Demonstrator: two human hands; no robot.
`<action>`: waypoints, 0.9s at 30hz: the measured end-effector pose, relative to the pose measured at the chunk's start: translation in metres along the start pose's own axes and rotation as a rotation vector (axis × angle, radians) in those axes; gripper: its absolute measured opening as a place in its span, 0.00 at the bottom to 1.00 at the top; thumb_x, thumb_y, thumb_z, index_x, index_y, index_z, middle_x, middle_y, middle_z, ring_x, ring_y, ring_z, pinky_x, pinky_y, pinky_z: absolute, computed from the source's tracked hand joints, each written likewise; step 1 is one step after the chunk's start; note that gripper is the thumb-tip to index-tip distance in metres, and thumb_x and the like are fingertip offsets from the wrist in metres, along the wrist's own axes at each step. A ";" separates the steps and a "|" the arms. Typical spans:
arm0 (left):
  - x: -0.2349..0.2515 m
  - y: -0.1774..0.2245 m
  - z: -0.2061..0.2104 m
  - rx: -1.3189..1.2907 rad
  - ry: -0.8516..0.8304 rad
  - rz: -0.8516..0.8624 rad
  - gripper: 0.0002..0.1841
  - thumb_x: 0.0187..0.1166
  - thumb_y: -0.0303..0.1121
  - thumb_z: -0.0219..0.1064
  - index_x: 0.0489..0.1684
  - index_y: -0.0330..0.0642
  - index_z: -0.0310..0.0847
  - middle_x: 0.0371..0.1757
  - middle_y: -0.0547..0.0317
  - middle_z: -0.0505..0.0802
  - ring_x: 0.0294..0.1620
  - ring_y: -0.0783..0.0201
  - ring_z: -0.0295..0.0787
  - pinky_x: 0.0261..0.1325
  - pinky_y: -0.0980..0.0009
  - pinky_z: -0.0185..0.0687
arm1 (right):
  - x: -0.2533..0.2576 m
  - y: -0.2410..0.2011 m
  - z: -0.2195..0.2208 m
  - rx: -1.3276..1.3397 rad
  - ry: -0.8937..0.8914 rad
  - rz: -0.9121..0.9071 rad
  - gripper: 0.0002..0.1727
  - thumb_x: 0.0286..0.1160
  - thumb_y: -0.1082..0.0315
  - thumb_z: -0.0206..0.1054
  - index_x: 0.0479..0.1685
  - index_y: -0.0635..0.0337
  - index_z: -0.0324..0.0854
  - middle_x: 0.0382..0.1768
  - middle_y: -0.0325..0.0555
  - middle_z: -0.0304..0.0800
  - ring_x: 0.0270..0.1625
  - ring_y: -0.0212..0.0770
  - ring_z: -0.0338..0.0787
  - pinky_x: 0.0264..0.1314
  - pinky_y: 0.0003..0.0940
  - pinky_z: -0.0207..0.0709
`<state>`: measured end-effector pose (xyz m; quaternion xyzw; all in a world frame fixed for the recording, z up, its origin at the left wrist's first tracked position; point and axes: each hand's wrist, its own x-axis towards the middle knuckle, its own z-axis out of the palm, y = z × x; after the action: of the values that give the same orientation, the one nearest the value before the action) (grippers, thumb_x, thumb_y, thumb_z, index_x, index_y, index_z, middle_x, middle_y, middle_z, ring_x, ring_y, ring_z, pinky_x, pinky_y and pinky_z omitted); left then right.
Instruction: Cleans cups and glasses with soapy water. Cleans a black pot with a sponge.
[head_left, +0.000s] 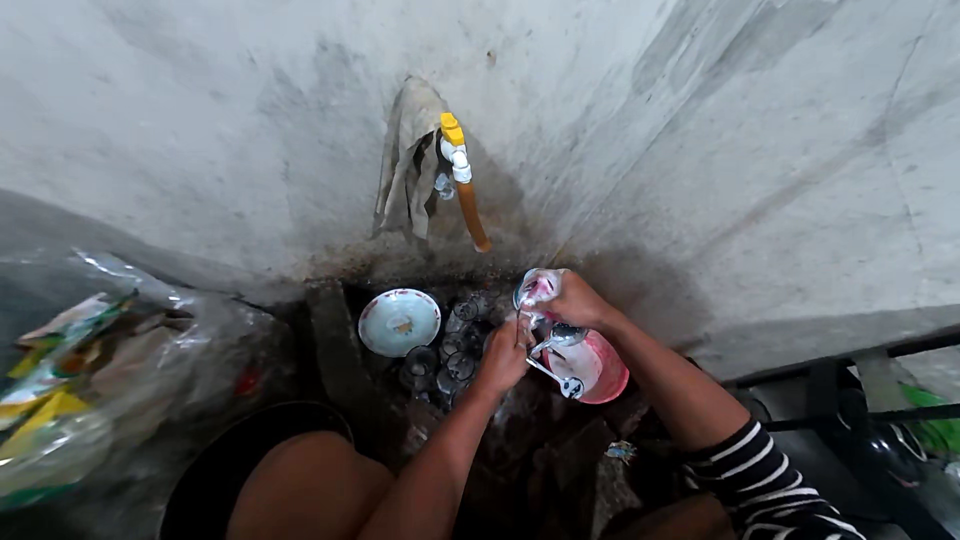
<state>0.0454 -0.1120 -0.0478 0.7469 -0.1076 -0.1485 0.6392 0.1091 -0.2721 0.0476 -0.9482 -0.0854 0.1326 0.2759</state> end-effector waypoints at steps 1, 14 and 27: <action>0.001 0.000 -0.001 -0.062 -0.012 -0.024 0.19 0.96 0.37 0.41 0.73 0.37 0.70 0.40 0.56 0.87 0.30 0.65 0.84 0.34 0.65 0.84 | 0.000 -0.002 0.001 -0.090 0.062 -0.009 0.21 0.70 0.53 0.79 0.58 0.53 0.89 0.46 0.47 0.95 0.50 0.43 0.94 0.61 0.51 0.85; 0.009 -0.001 0.003 -0.125 0.059 -0.016 0.17 0.94 0.39 0.49 0.72 0.40 0.67 0.44 0.56 0.89 0.37 0.63 0.90 0.40 0.63 0.90 | -0.001 0.008 -0.008 0.453 -0.026 0.124 0.20 0.88 0.56 0.63 0.71 0.56 0.79 0.49 0.53 0.92 0.43 0.47 0.95 0.47 0.45 0.94; 0.005 0.002 -0.002 0.181 0.125 -0.034 0.21 0.96 0.39 0.45 0.76 0.33 0.67 0.45 0.44 0.89 0.44 0.54 0.92 0.54 0.56 0.89 | 0.004 0.010 0.013 0.504 -0.100 0.205 0.33 0.68 0.77 0.75 0.78 0.59 0.74 0.55 0.54 0.91 0.49 0.44 0.95 0.53 0.40 0.92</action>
<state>0.0509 -0.1125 -0.0461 0.8111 -0.0677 -0.1019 0.5719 0.1102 -0.2728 0.0303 -0.8456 0.0334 0.2236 0.4835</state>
